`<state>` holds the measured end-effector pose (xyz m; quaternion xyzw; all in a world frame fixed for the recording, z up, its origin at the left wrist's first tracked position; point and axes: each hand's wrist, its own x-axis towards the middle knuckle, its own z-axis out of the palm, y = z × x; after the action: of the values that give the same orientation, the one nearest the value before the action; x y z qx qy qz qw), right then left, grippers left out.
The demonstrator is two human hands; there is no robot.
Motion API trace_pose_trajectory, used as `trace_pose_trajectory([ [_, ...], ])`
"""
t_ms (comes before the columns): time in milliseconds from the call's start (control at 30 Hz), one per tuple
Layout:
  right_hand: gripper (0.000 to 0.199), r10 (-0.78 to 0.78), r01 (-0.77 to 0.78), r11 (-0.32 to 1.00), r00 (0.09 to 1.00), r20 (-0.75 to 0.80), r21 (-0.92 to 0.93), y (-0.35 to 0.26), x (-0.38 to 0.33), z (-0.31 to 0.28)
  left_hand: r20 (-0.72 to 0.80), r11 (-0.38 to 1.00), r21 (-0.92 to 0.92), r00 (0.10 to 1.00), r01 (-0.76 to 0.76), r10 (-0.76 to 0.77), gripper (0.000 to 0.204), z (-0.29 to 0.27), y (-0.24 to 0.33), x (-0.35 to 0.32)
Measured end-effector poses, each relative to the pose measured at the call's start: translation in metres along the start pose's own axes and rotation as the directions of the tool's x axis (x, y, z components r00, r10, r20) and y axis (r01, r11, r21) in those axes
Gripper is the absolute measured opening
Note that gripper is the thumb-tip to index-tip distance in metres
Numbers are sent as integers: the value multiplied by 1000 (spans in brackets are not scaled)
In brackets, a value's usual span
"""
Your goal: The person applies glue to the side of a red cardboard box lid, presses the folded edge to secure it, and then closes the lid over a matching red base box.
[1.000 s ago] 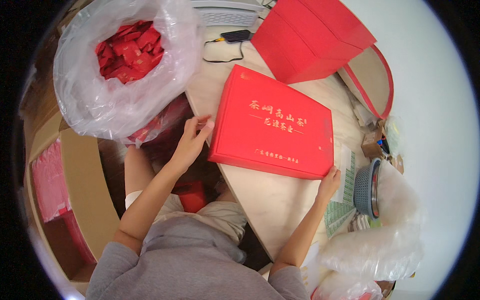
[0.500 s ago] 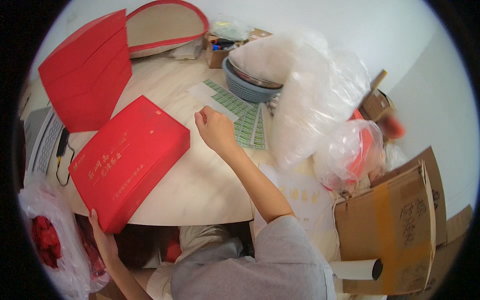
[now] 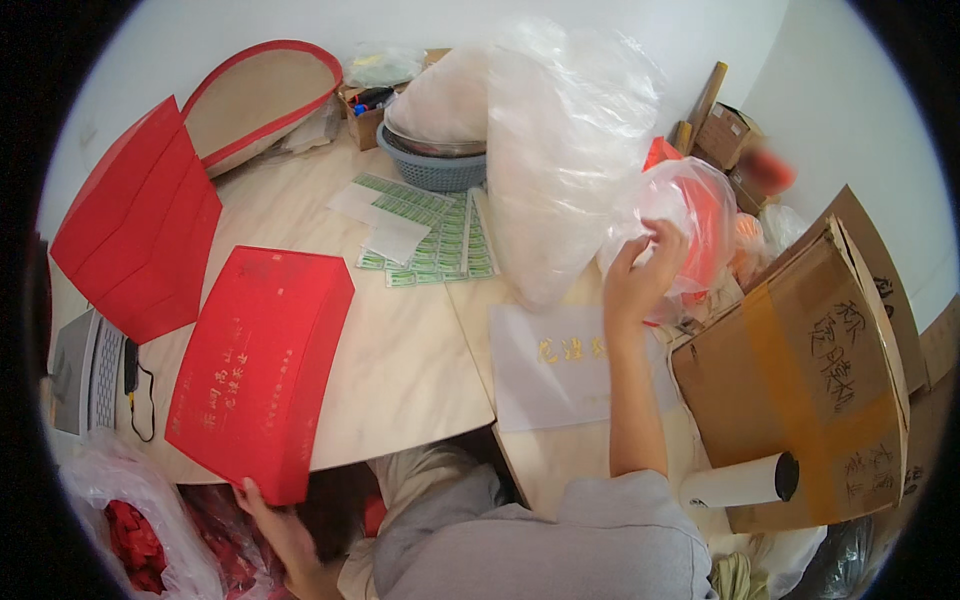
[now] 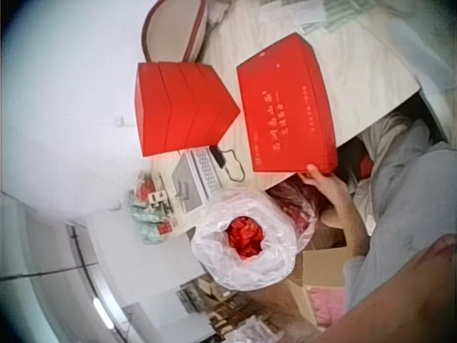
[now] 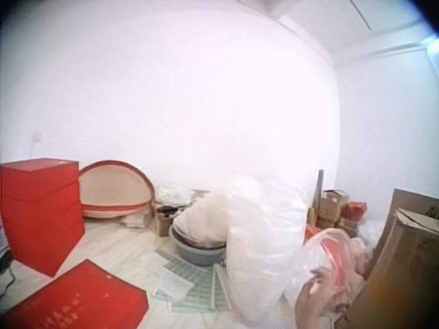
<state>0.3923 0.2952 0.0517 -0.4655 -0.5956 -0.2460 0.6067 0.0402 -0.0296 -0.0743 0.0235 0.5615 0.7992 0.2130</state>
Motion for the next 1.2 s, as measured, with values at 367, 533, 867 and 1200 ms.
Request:
trace_pose_trajectory([
  [367, 18, -64, 296, 833, 891, 450, -467, 194, -11, 44, 253, 980, 141, 952, 139, -171, 53, 23, -31, -78],
  [533, 29, 222, -210, 975, 880, -421, 74, 156, 21, 8, 173, 995, 88, 983, 44, -59, 43, -5, -5, -74],
  [867, 23, -307, 238, 308, 941, -140, 921, -164, -10, -94, 400, 897, 1, 822, -442, 405, 68, 4, 18, -81],
  [1200, 28, -646, -192, -363, 757, -98, 912, -320, -126, -157, 173, 824, -223, 810, -521, 559, 51, -10, 42, -104],
])
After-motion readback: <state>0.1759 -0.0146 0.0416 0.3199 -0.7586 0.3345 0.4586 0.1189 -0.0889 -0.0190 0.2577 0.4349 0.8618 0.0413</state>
